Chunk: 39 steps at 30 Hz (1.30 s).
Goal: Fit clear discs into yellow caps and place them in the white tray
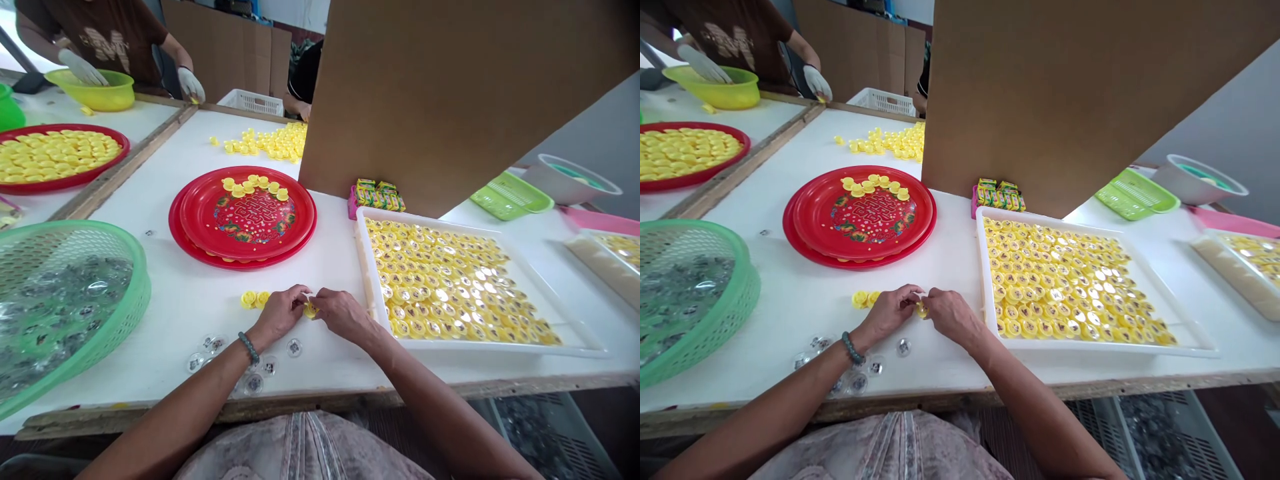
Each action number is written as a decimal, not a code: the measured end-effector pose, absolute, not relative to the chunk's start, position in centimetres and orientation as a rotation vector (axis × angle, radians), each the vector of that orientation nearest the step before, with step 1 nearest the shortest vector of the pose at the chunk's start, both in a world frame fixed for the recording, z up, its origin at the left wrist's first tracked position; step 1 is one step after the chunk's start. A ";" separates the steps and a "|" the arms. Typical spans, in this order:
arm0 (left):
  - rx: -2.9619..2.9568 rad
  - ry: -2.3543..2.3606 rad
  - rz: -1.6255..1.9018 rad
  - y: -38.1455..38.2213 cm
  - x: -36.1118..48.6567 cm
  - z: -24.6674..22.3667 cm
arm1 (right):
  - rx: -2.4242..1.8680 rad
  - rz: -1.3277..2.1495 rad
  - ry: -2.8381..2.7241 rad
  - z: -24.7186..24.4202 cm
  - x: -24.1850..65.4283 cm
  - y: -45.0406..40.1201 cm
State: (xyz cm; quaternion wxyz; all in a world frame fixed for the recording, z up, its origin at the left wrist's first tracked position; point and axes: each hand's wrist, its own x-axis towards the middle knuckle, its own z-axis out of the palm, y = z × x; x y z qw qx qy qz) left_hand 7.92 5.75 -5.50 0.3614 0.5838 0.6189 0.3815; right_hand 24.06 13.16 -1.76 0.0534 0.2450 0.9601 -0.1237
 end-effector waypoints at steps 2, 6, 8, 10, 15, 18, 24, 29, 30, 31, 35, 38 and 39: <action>1.508 1.600 0.981 5.7 7.9 -5.6 | 0.781 -0.439 2.915 -1.6 24.0 13.0; 1.496 1.591 0.978 5.7 7.9 -5.7 | 0.923 -0.449 2.905 -1.7 24.2 12.2; 1.482 1.579 0.975 5.7 8.0 -5.8 | 0.948 -0.392 2.883 -1.8 24.3 11.8; 1.474 1.577 0.966 5.7 8.0 -5.8 | 0.919 -0.338 2.866 -2.0 24.3 11.7; 1.497 1.596 0.966 5.7 8.1 -5.9 | 0.800 -0.348 2.896 -2.1 24.3 12.3; 1.482 1.582 0.983 5.6 8.0 -5.9 | 0.823 -0.513 2.937 -2.1 24.6 12.5; 1.478 1.572 0.973 5.5 8.0 -5.9 | 1.059 -0.540 2.896 -2.3 25.2 11.6; 1.486 1.586 0.979 5.5 8.0 -5.9 | 1.066 -0.706 2.924 -2.4 25.4 11.2; 1.488 1.587 0.977 5.5 8.0 -5.9 | 1.092 -0.737 2.935 -2.4 25.4 11.1; 1.490 1.588 0.974 5.4 8.0 -6.0 | 1.118 -0.753 2.944 -2.5 25.4 11.0; 1.506 1.582 0.956 5.4 8.0 -6.1 | 1.154 -0.682 2.939 -2.7 24.8 10.7; 1.518 1.565 0.950 5.5 8.0 -6.1 | 1.111 -0.550 2.890 -2.6 24.2 10.8; 1.518 1.563 0.949 5.5 8.0 -6.1 | 1.084 -0.496 2.870 -2.4 24.0 10.9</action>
